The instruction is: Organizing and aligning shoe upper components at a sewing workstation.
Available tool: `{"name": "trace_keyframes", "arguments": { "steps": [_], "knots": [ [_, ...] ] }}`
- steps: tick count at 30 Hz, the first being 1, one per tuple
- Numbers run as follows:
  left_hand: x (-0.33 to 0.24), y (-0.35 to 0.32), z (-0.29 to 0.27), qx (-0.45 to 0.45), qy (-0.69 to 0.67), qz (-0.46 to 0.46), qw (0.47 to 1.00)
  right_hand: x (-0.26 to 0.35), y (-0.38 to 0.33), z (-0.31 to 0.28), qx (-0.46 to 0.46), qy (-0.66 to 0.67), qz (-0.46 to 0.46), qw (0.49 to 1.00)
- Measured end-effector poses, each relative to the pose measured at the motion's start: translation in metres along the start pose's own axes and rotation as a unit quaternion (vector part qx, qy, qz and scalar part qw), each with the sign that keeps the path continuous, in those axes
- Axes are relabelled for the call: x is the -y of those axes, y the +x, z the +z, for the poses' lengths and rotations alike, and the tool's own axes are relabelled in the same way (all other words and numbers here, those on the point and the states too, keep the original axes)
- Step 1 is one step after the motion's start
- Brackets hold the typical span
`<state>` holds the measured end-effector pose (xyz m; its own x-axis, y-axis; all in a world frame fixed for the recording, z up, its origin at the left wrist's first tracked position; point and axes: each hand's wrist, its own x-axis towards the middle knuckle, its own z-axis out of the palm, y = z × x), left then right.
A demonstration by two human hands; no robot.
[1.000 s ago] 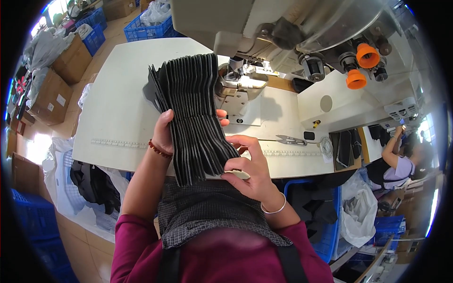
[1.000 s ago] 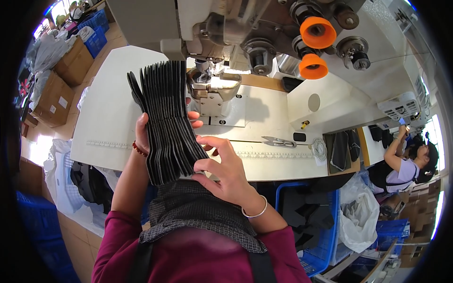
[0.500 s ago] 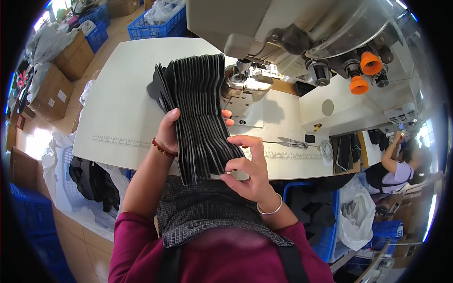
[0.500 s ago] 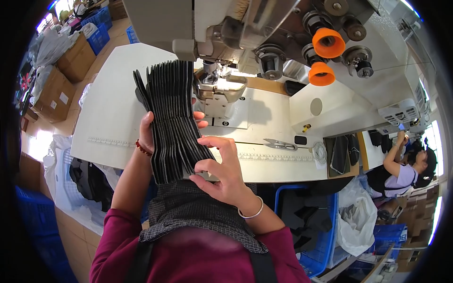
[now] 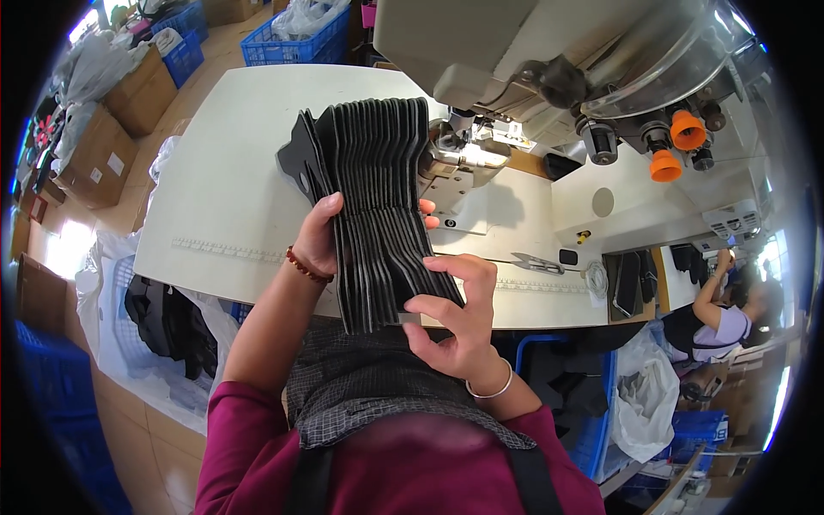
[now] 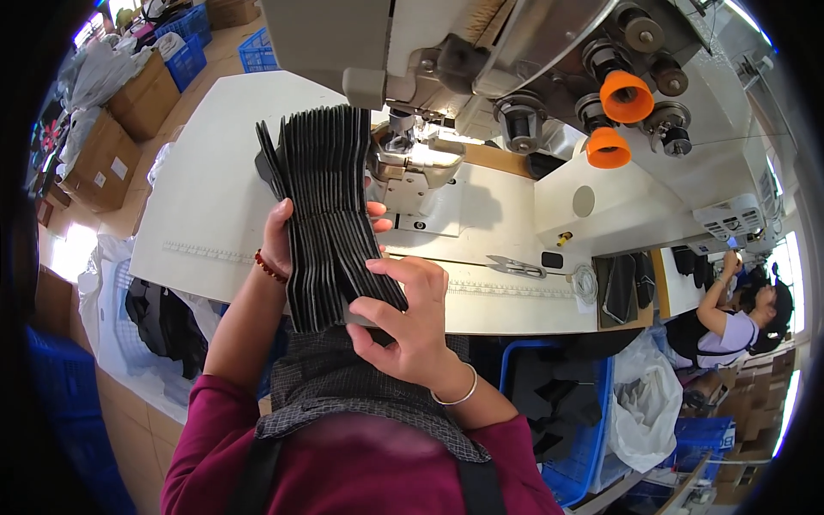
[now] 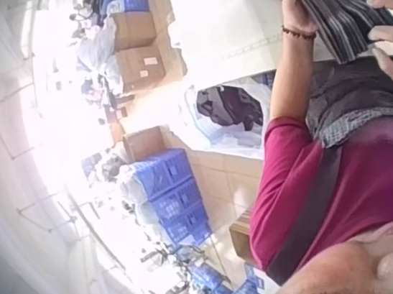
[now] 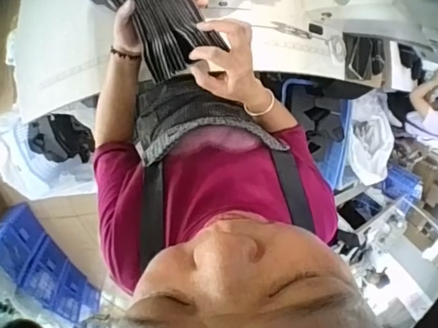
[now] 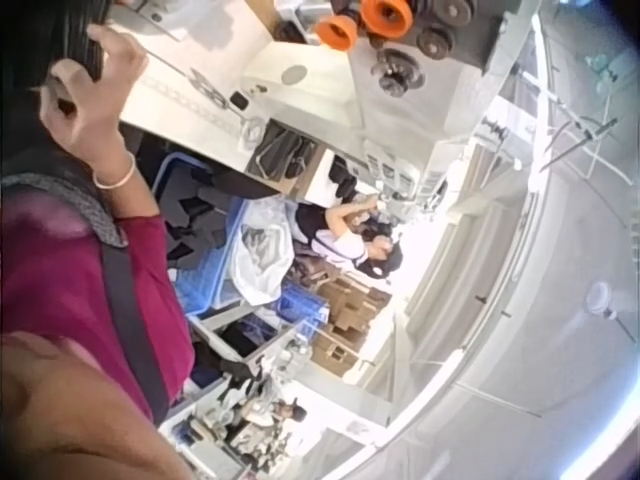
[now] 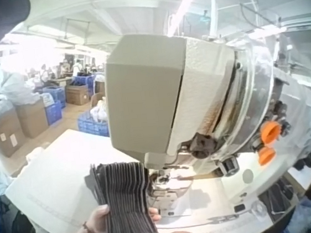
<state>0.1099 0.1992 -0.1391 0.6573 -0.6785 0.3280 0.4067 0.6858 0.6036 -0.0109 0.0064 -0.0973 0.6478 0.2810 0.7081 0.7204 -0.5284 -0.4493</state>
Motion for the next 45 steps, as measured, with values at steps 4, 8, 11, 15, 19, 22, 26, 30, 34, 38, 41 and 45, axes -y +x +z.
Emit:
{"name": "trace_keyframes", "arguments": {
  "steps": [4,8,11,15,19,22,26,30,34,38,41,45],
  "knots": [
    [0.001,0.0,-0.001,-0.001,0.001,-0.005,1.0,0.001,0.001,-0.001,0.006,-0.017,0.003,1.0],
    [0.001,-0.001,0.0,-0.001,0.0,-0.004,1.0,0.005,-0.001,0.002,0.004,-0.026,0.007,1.0],
    [0.002,-0.002,-0.003,-0.002,-0.005,-0.003,1.0,0.007,-0.005,0.003,0.011,-0.061,-0.009,0.998],
    [0.001,0.003,0.002,-0.006,0.012,-0.004,1.0,0.015,-0.003,0.003,0.01,-0.085,-0.012,0.996],
    [0.002,0.001,-0.003,-0.004,0.007,0.0,1.0,0.018,0.0,0.006,0.011,-0.105,-0.007,0.994],
    [0.003,0.001,-0.002,0.026,-0.029,0.013,0.999,0.021,0.0,0.008,0.008,-0.107,-0.002,0.994],
    [0.001,0.0,0.001,0.029,-0.026,0.007,0.999,0.017,-0.006,0.008,0.008,-0.124,-0.037,0.992],
    [0.003,0.001,0.0,0.026,-0.022,0.01,0.999,0.029,-0.002,0.008,0.025,-0.122,-0.013,0.992],
    [0.001,-0.001,0.001,0.023,-0.026,0.008,0.999,0.029,-0.002,0.015,0.009,-0.124,-0.008,0.992],
    [0.001,0.001,0.0,0.018,-0.027,0.005,0.999,0.029,-0.003,0.016,0.007,-0.124,-0.002,0.992],
    [0.0,0.0,0.003,0.019,-0.025,0.005,0.999,0.026,-0.006,0.02,-0.011,-0.116,-0.014,0.993],
    [0.0,0.0,0.003,0.014,-0.029,0.004,0.999,0.032,-0.005,0.021,0.009,-0.133,-0.024,0.991]
  ]
}}
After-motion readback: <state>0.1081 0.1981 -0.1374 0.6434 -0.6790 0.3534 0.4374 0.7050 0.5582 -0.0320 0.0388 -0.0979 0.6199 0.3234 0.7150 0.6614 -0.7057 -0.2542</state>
